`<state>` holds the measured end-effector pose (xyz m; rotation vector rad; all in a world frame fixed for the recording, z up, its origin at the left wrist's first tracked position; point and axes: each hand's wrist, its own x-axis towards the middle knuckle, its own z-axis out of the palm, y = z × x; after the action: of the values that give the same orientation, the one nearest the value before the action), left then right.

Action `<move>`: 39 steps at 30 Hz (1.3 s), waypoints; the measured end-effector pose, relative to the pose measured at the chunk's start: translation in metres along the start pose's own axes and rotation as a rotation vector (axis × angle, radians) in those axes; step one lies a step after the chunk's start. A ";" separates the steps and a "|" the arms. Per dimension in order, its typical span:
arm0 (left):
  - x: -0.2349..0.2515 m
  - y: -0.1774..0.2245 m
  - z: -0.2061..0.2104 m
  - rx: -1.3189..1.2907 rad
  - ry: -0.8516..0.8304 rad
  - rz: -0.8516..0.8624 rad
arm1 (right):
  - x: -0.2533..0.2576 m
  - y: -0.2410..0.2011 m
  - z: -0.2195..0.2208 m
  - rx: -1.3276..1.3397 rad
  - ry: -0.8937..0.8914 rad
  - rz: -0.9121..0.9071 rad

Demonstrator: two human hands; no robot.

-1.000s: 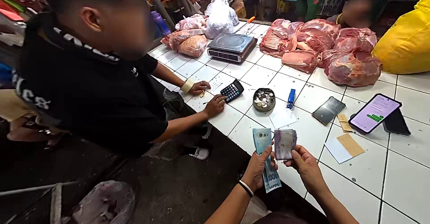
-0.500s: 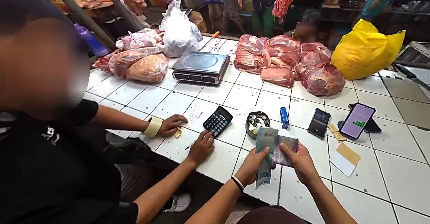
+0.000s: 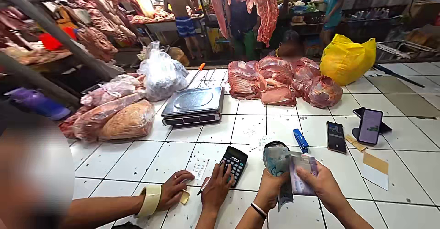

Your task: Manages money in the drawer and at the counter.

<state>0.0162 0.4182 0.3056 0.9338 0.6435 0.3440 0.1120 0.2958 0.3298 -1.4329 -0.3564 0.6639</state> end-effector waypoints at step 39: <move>-0.098 -0.022 0.120 0.014 0.288 0.169 | -0.087 -0.053 -0.142 0.108 -0.155 -0.147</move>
<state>0.0187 0.2775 0.3737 0.9633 0.8324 0.6331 0.1415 0.1301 0.3774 -1.2433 -0.5345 0.6653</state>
